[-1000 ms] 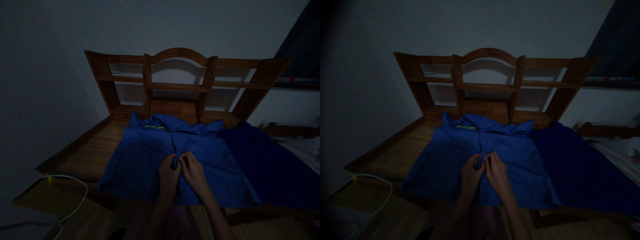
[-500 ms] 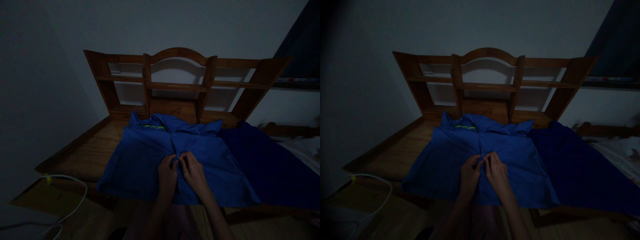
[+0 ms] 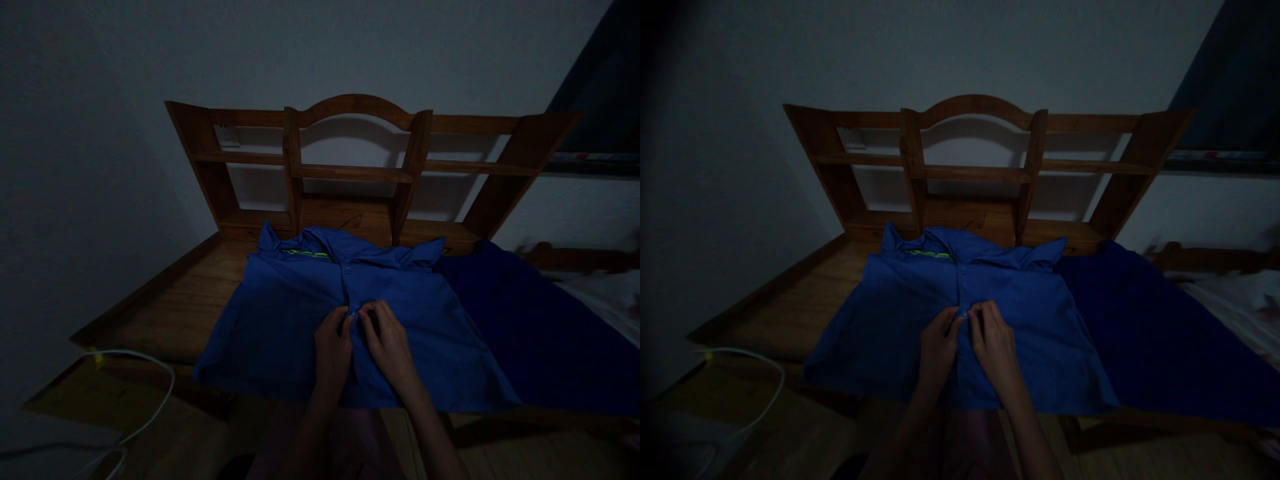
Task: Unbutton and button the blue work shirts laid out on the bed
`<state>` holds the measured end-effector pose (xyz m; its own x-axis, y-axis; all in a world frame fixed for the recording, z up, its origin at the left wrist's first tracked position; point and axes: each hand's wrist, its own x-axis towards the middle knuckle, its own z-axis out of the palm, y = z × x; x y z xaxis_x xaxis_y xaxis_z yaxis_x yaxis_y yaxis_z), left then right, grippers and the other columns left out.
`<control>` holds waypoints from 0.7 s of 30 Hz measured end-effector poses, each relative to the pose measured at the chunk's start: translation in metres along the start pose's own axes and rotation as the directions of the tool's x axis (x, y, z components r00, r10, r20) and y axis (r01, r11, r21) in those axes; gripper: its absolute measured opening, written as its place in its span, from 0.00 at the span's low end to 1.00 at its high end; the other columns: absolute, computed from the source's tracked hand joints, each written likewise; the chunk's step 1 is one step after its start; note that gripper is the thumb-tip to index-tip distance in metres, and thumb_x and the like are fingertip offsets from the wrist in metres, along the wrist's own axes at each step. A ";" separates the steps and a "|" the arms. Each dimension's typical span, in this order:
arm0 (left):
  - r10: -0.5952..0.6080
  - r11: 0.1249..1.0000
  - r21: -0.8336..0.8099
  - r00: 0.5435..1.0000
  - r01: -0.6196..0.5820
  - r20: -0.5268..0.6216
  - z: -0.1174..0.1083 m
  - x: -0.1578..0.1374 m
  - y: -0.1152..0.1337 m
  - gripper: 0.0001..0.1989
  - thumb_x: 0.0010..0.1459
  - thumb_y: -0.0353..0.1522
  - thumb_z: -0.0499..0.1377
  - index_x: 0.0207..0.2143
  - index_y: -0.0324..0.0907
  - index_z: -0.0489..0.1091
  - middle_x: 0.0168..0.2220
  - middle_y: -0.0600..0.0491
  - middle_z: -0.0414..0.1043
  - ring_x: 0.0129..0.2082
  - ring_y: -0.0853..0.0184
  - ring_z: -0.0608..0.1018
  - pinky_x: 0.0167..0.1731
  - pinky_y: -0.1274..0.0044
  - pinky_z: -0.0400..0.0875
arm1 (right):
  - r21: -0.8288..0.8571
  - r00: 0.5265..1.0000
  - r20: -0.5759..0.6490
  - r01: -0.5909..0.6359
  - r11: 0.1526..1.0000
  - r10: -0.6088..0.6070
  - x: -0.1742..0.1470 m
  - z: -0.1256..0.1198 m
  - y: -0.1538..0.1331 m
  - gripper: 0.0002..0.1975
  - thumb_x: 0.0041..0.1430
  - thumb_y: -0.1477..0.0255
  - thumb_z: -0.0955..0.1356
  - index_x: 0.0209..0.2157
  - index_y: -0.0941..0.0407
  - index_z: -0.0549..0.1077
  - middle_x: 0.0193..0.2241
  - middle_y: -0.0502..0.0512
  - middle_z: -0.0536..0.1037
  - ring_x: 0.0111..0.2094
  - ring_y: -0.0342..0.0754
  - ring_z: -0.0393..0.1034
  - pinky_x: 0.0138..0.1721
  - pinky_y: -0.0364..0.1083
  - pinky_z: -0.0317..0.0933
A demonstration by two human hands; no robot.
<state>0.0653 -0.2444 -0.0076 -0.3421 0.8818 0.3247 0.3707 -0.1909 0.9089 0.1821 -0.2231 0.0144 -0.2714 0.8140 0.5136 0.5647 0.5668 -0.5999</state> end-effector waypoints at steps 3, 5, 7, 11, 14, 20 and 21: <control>-0.004 1.000 -0.018 1.000 0.004 0.018 0.000 0.000 0.001 0.10 0.59 0.34 0.51 0.38 0.44 0.70 0.37 0.52 0.74 0.37 0.67 0.75 0.40 0.76 0.67 | -0.003 1.000 -0.001 -0.005 1.000 0.005 0.000 -0.001 0.001 0.07 0.64 0.71 0.57 0.38 0.55 0.65 0.35 0.54 0.69 0.38 0.46 0.65 0.43 0.45 0.58; -0.007 0.999 -0.038 1.000 0.008 0.024 0.000 0.001 -0.001 0.10 0.59 0.34 0.51 0.39 0.43 0.70 0.37 0.52 0.75 0.37 0.67 0.76 0.39 0.76 0.68 | -0.004 1.000 -0.002 -0.012 1.000 0.012 0.000 -0.001 0.001 0.07 0.64 0.71 0.57 0.37 0.55 0.65 0.35 0.54 0.69 0.38 0.46 0.65 0.43 0.45 0.58; -0.014 0.999 -0.045 1.000 0.015 0.022 0.001 0.002 -0.003 0.11 0.58 0.35 0.51 0.39 0.43 0.70 0.37 0.51 0.75 0.37 0.67 0.76 0.39 0.76 0.68 | -0.007 1.000 -0.011 -0.019 1.000 0.019 0.000 0.000 0.002 0.07 0.64 0.71 0.57 0.37 0.55 0.65 0.35 0.54 0.69 0.37 0.46 0.65 0.42 0.45 0.58; -0.032 0.998 -0.054 0.999 0.034 0.026 0.000 0.004 -0.005 0.11 0.57 0.36 0.53 0.38 0.42 0.71 0.37 0.51 0.75 0.37 0.67 0.76 0.39 0.76 0.68 | -0.003 0.998 -0.058 -0.025 1.000 0.025 0.000 0.000 0.001 0.07 0.63 0.71 0.58 0.36 0.55 0.66 0.33 0.53 0.69 0.36 0.45 0.65 0.40 0.44 0.58; -0.028 0.997 -0.073 0.999 0.029 0.021 -0.001 0.004 -0.004 0.11 0.56 0.37 0.54 0.36 0.42 0.72 0.35 0.51 0.76 0.36 0.67 0.77 0.38 0.77 0.68 | 0.020 0.992 -0.127 -0.011 1.000 0.014 0.001 -0.002 0.000 0.07 0.63 0.71 0.58 0.36 0.56 0.66 0.33 0.53 0.69 0.36 0.45 0.65 0.40 0.44 0.58; -0.046 0.997 -0.067 0.998 0.043 -0.038 -0.002 0.001 0.000 0.12 0.55 0.40 0.54 0.35 0.42 0.71 0.29 0.53 0.74 0.29 0.68 0.76 0.31 0.79 0.68 | 0.017 0.992 -0.125 0.015 1.000 -0.013 -0.013 -0.012 -0.011 0.07 0.63 0.70 0.60 0.39 0.55 0.66 0.35 0.53 0.70 0.38 0.45 0.66 0.41 0.45 0.59; -0.042 0.997 -0.069 0.998 0.039 -0.038 -0.002 0.000 0.000 0.12 0.56 0.39 0.54 0.35 0.42 0.71 0.29 0.53 0.74 0.29 0.69 0.76 0.30 0.80 0.68 | 0.013 0.994 -0.105 0.016 1.000 -0.015 -0.019 -0.014 -0.013 0.07 0.62 0.70 0.60 0.40 0.55 0.66 0.36 0.53 0.70 0.39 0.46 0.66 0.42 0.45 0.59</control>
<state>0.0636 -0.2449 -0.0074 -0.3895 0.8722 0.2960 0.2965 -0.1855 0.9368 0.1903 -0.2481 0.0210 -0.1961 0.7876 0.5841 0.5499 0.5816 -0.5995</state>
